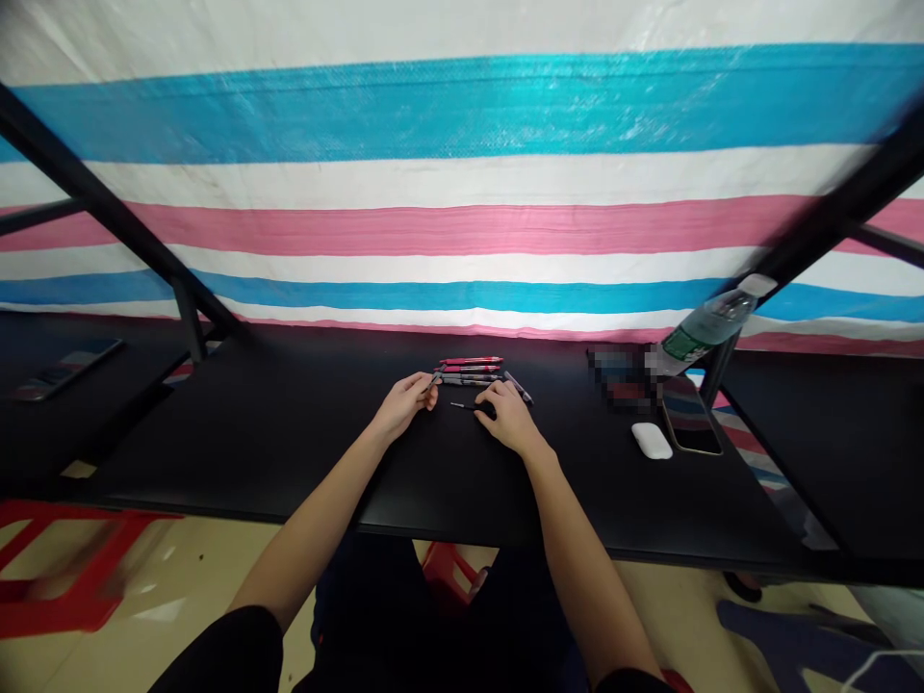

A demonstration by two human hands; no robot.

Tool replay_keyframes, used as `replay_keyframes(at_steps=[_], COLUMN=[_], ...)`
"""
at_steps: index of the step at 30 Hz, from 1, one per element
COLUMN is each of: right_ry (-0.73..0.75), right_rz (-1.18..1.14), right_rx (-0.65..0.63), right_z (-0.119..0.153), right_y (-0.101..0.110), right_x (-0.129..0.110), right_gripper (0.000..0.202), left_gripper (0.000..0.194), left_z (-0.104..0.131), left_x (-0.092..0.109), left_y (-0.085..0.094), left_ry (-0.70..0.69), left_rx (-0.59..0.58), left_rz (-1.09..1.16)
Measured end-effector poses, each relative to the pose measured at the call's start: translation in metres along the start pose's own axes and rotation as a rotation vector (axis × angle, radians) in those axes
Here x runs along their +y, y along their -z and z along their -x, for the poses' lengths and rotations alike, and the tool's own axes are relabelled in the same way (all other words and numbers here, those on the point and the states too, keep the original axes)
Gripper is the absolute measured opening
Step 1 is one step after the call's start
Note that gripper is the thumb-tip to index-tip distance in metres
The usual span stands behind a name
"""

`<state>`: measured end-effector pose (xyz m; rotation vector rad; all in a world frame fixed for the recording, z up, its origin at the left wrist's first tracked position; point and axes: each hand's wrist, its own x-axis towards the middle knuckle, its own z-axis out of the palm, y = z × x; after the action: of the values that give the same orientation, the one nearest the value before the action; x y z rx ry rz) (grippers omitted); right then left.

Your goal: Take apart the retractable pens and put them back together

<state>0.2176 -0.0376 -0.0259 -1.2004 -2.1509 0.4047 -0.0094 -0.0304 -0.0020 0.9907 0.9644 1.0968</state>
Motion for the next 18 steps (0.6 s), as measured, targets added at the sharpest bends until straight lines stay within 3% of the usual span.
replay_keyframes(at_steps=[5,8,12,18], right_ry=[-0.005,-0.112,-0.306,-0.459], right_rz=[-0.062,-0.174,-0.512,-1.055], right_rx=[-0.005,0.064,0.197,0.308], right_z=[-0.001,-0.002,-0.005,-0.008], right_y=[0.0,0.002,0.004,0.007], right_x=[-0.005,-0.009,-0.012,-0.009], right_gripper=[0.009,0.013,0.021,0.028], left_gripper=[0.038,0.04,0.042,0.041], left_z=[-0.001,-0.001,-0.002,-0.001], left_x=[-0.002,-0.002,-0.002,-0.003], left_y=[0.0,0.0,0.0,0.001], left_ry=[0.003,-0.004,-0.012,-0.031], left_rx=[-0.002,0.006,0.003,-0.027], left_rz=[-0.018,-0.013,-0.017,-0.03])
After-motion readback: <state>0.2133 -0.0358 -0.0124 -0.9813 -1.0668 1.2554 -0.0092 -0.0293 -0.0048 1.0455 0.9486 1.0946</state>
